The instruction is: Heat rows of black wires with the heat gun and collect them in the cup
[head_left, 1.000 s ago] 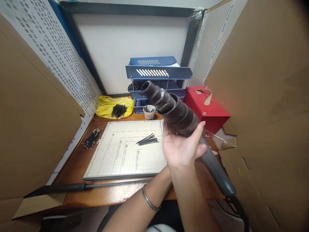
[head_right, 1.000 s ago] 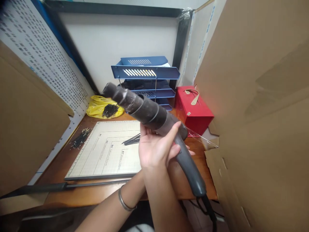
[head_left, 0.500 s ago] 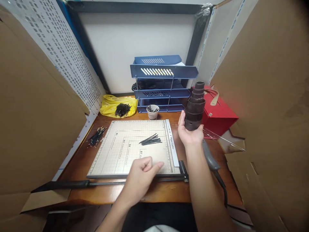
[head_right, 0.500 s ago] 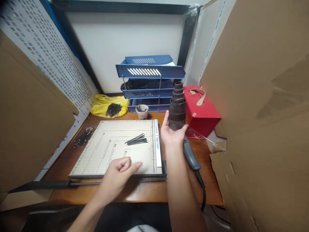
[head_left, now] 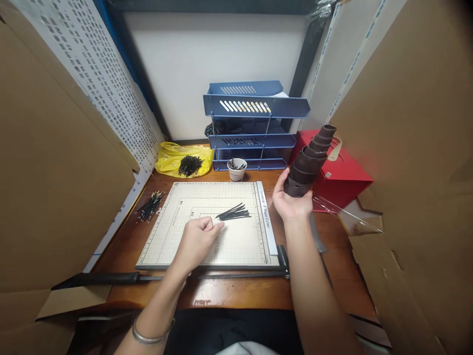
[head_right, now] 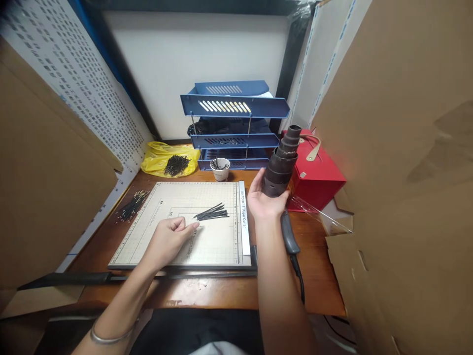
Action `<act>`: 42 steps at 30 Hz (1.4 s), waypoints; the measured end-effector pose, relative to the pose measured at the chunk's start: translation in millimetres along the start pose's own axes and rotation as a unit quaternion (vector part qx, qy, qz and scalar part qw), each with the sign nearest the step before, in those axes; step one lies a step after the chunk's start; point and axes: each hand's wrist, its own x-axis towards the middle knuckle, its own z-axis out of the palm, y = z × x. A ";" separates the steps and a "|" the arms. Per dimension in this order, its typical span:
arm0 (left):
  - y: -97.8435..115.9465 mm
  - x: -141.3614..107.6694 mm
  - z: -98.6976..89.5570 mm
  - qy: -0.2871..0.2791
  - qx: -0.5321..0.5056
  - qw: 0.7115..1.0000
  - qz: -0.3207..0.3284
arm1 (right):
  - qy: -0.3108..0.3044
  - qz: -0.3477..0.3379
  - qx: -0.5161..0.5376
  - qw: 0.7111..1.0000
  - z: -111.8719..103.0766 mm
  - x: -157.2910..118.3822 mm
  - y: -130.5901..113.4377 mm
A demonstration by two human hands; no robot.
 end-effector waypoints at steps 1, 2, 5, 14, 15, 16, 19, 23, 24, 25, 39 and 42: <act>0.3 3.6 0.0 -0.004 0.005 1.000 0.000 | -0.004 0.019 0.016 1.000 -1.4 -1.2 -1.8; 0.5 6.5 0.1 -0.006 0.009 1.000 0.000 | -0.007 0.038 0.030 0.999 -2.0 -3.3 -3.4; 1.6 12.4 0.4 0.000 0.035 0.999 0.013 | -0.012 0.069 0.068 0.995 1.7 -17.6 -5.4; 9.7 27.1 10.4 0.013 0.189 0.963 0.193 | -0.047 0.055 -0.409 0.910 -18.7 -93.4 23.0; 10.3 29.1 12.0 0.001 0.208 0.957 0.202 | -0.065 0.013 -0.515 0.854 -27.9 -97.4 25.1; 11.0 30.8 13.3 -0.011 0.228 0.953 0.200 | -0.078 -0.023 -0.616 0.784 -36.6 -100.4 25.9; 14.8 31.4 16.0 -0.030 0.265 0.949 0.171 | -0.111 -0.107 -0.819 0.553 -53.3 -106.0 22.2; 22.7 14.4 22.6 -0.009 0.278 0.954 0.111 | -0.147 -0.097 -0.905 0.386 -49.9 -110.8 17.3; 24.5 7.2 25.7 0.000 0.282 0.955 0.090 | -0.148 -0.088 -0.914 0.367 -47.0 -111.3 17.8; 26.0 -0.6 29.2 0.011 0.285 0.956 0.071 | -0.149 -0.079 -0.921 0.352 -44.2 -111.4 19.1; 16.1 -16.4 29.2 -0.003 0.211 0.975 0.069 | -0.111 -0.031 -0.950 0.289 -42.4 -99.4 38.1; 11.9 -14.0 28.8 0.001 0.190 0.979 0.078 | -0.102 -0.011 -0.951 0.291 -45.5 -99.5 36.2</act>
